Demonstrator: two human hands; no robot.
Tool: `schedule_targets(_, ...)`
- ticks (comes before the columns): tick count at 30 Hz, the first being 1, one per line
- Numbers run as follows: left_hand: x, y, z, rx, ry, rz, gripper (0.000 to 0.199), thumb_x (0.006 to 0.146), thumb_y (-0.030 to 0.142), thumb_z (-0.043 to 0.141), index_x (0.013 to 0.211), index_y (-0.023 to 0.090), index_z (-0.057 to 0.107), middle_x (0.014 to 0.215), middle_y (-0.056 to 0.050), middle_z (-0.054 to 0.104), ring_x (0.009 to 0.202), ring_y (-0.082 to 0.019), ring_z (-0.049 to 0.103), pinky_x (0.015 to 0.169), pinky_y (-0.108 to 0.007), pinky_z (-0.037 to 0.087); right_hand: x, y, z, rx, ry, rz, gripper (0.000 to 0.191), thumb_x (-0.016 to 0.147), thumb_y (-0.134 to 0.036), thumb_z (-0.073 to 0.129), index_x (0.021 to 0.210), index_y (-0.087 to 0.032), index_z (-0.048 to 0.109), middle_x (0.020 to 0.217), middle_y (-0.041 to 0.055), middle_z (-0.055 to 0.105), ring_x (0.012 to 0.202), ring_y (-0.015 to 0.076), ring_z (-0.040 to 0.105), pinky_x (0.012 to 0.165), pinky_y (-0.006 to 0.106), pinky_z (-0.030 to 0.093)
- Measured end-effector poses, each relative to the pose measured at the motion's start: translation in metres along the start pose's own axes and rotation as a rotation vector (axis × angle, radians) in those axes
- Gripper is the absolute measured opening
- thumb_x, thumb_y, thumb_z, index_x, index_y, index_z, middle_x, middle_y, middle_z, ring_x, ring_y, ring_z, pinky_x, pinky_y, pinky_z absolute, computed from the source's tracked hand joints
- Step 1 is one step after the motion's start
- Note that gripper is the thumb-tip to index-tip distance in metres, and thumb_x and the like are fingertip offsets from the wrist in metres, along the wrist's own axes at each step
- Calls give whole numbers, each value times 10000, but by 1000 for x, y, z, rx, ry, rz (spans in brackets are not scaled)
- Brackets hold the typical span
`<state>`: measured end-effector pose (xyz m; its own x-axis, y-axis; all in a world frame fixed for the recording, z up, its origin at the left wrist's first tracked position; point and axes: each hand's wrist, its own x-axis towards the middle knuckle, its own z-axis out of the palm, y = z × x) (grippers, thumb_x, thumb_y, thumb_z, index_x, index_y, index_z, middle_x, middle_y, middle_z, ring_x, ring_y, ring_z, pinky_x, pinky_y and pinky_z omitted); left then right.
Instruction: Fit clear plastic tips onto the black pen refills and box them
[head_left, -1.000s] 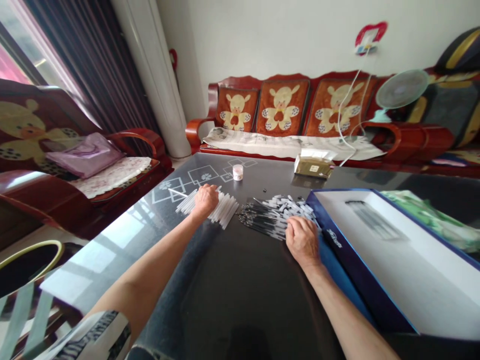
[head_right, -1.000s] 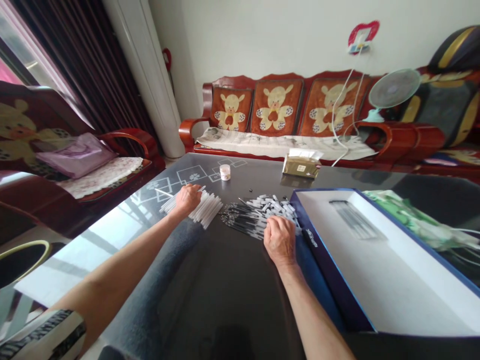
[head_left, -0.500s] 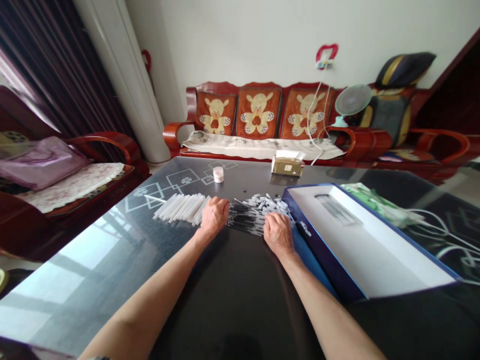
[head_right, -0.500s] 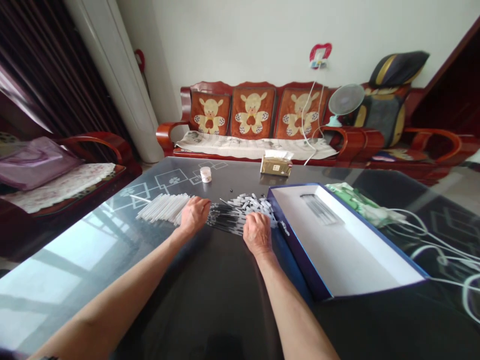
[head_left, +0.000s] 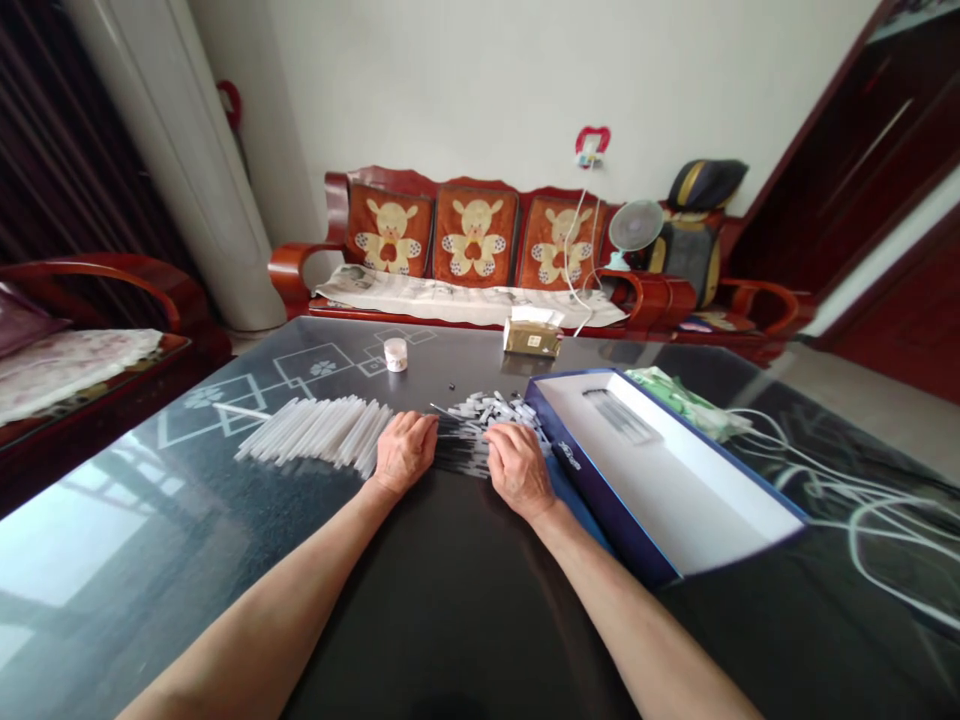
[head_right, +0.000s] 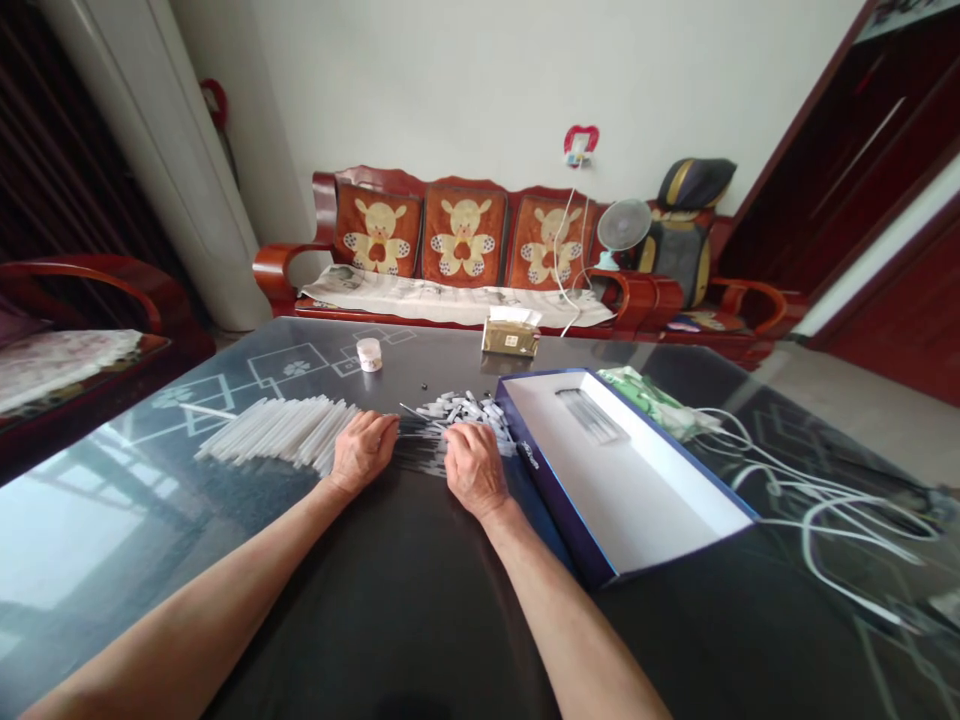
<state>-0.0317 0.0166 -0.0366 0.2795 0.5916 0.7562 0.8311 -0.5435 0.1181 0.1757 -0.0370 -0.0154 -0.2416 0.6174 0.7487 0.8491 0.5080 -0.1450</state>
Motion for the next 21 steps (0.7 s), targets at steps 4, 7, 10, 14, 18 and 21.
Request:
schedule_targets(4,-1,-3,2,-11,-41,-25,285,950,292,406,953,204,678,772,-53,637,754,-171,571,733,-276,443,41,45,-33,-138,70,151,273,862,-119,436,1008,-167,661,1051,100,652,1028,218,570,966,346,416)
schedule_targets(7,-2,-3,3,-27,-34,-21,274,945,288,415,959,206,676,785,-55,641,766,-172,578,743,-276,450,52,107,-55,-388,-230,474,317,849,-123,435,1063,-144,668,1089,115,652,1037,224,587,933,307,422)
schedule_targets(10,-2,-4,5,-33,-22,-12,261,940,283,426,955,204,675,783,-56,639,767,-175,578,736,-276,451,36,161,-67,-509,-518,688,312,806,-105,478,1014,-153,705,1041,126,675,972,234,628,838,293,452)
schedule_targets(14,-2,-5,6,-46,-13,3,252,940,275,432,951,200,672,775,-53,638,754,-172,576,724,-273,448,7,193,-64,-575,-600,787,328,792,-111,487,1044,-176,688,1059,146,658,955,258,629,782,334,463)
schedule_targets(18,-2,-3,5,-39,2,8,250,945,275,431,942,194,668,763,-46,640,735,-163,575,715,-266,449,-2,193,-54,-611,-601,802,341,832,-174,461,1130,-168,627,1174,168,595,1057,291,575,824,389,451)
schedule_targets(21,-1,-2,3,-42,2,11,247,946,272,432,932,195,666,751,-42,639,735,-163,576,713,-265,452,-2,189,-54,-654,-573,758,337,832,-210,480,1142,-163,604,1189,165,576,1100,301,541,872,418,431)
